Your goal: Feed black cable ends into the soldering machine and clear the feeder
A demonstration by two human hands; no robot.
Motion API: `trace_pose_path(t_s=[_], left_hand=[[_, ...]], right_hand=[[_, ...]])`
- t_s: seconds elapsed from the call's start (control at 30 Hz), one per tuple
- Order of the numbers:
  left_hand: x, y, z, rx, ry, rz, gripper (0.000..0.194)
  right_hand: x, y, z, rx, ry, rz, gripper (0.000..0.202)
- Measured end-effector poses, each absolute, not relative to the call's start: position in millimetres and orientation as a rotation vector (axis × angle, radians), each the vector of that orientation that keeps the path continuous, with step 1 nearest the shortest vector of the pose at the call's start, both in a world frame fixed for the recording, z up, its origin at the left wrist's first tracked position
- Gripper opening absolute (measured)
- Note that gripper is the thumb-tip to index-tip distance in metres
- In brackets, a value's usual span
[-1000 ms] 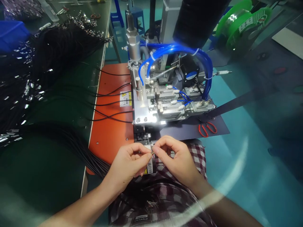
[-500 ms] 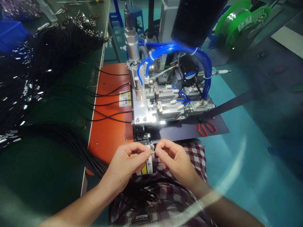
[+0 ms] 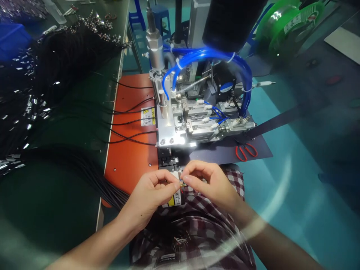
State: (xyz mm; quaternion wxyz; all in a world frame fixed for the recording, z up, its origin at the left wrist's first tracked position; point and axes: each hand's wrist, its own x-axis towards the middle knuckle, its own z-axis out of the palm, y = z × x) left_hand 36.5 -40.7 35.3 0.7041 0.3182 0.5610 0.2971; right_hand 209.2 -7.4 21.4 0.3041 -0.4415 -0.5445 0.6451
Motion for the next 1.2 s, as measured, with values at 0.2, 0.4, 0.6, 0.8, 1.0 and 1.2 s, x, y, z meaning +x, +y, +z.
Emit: trace_pose_path(t_s=[0.2,0.4,0.6,0.8,1.0,1.2], left_hand=[[38.1,-41.1,34.9,0.748,1.287,0.648,0.024],[38.8,-41.2,34.5,0.766,1.3,0.659,0.024],[39.4,-41.9,33.4,0.756,1.304,0.678,0.025],[38.8,-42.2,31.0,0.746,1.298,0.693,0.023],[38.7,-41.9,30.6,0.727,1.286,0.714,0.024],[39.1,-43.1,30.2,0.734,1.27,0.723,0.023]], right_hand=[[203.1,-16.8,26.5,-1.232,-1.63,1.394,0.009],[201.6,-17.4,23.9,-1.275,-1.591,1.414,0.009],[200.6,-18.2,23.1,-1.305,-1.441,1.501,0.007],[200.2,-20.7,21.5,-1.336,-1.425,1.524,0.01],[200.1,-29.4,21.7,-1.287,-1.731,1.07,0.011],[202.3,-29.1,21.2,-1.211,-1.752,1.068,0.011]])
